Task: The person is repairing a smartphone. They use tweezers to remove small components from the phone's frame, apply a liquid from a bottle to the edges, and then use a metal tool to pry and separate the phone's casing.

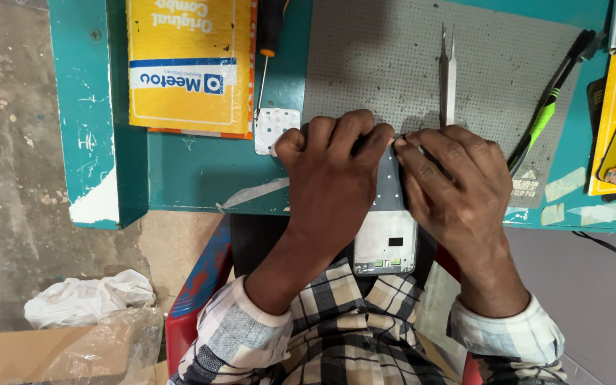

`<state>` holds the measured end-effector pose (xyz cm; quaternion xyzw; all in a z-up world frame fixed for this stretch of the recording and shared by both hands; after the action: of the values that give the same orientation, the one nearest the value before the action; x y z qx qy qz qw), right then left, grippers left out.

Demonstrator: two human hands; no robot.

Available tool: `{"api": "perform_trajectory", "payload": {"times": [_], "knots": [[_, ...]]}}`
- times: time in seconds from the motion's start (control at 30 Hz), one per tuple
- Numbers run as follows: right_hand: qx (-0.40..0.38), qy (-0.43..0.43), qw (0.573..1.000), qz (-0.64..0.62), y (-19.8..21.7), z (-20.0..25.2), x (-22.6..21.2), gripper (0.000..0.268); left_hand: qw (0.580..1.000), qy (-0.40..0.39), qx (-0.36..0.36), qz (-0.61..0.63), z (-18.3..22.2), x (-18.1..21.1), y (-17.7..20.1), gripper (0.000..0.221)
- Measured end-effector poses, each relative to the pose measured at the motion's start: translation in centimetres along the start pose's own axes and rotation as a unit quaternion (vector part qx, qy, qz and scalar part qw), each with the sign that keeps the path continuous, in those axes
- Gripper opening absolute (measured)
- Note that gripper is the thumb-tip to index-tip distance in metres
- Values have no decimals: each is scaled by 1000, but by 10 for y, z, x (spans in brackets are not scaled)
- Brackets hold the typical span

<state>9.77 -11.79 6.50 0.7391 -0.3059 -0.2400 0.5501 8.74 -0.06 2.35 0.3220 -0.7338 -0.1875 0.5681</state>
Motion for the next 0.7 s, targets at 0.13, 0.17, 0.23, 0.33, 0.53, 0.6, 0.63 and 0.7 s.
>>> {"api": "perform_trajectory", "payload": {"times": [0.13, 0.17, 0.23, 0.33, 0.53, 0.6, 0.63, 0.7], "knots": [[-9, 11, 1000, 16, -1, 0, -1, 21, 1000, 6, 1, 11, -1, -2, 1, 23], [-13, 13, 1000, 21, -1, 0, -1, 21, 1000, 7, 0, 13, -1, -2, 1, 23], [-19, 19, 999, 34, -1, -2, -2, 20, 1000, 6, 2, 12, -1, -2, 2, 22], [-28, 24, 998, 54, 0, -4, -5, 19, 1000, 2, 6, 7, 0, -2, 2, 21], [-15, 5, 999, 50, 1, -5, -10, 20, 1000, 7, 8, 21, -1, -3, 5, 20], [-16, -7, 999, 49, 1, -4, -11, 20, 1000, 7, 3, 21, -1, -4, 4, 22], [-14, -4, 999, 50, 0, -4, -11, 20, 1000, 9, 1, 22, -1, -5, 4, 22], [-10, 1, 998, 54, 0, -5, -12, 19, 1000, 9, -1, 26, -1, -5, 3, 22]]}}
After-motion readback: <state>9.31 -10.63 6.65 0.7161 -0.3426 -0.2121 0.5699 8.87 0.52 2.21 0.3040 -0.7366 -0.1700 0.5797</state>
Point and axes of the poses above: each hand's wrist, its own z-axis away from the middle knuckle, its own y-axis out of the back of the hand, x = y × z, the point moved 9 cm from there along -z, towards the middle knuckle, and after that the axes turned 3 degrees about z, right-handed, at the moved point
